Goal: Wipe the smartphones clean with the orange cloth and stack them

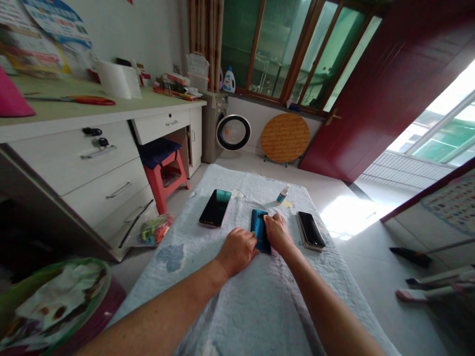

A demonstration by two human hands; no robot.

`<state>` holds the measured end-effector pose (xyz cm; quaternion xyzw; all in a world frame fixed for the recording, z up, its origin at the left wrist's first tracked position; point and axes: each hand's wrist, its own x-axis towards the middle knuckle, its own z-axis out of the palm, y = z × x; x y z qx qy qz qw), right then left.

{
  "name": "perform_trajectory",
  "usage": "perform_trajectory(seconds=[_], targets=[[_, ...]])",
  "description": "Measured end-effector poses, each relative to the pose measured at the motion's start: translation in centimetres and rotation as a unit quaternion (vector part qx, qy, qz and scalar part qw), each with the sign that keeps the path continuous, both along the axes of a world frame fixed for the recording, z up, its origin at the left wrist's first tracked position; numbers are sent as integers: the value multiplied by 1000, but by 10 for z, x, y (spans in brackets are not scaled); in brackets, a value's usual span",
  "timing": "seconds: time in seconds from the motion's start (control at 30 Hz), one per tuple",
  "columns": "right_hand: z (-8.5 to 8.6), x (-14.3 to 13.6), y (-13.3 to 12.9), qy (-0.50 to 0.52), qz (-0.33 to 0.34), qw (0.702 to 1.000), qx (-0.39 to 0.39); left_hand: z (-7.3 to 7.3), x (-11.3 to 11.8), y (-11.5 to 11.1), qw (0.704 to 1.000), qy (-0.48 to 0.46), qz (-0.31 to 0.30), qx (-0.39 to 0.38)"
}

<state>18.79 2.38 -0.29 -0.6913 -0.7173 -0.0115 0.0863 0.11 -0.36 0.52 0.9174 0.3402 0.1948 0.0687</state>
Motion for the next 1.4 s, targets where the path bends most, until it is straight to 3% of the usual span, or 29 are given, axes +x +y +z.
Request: perform_trajectory(seconds=[0.37,0.57,0.8,1.1,1.27,1.4], targets=[[16,-14,-73,78,5,996,-37,0,0,-1,1000,5,6,8],[21,-16,-91,84,34,995,-46,-2,0,-2,1000,9,4,4],[17,-12,-52,83,57,995,-10,2,0,-2,1000,27,-5,7],[7,-10,15,40,-29,999,17,0,1,-2,1000,24,-3,14],[8,-17,23,5,-4,1000,27,2,2,-3,1000,25,-4,13],[11,-24,7,-2,52,998,26,5,1,-3,1000,27,-3,4]])
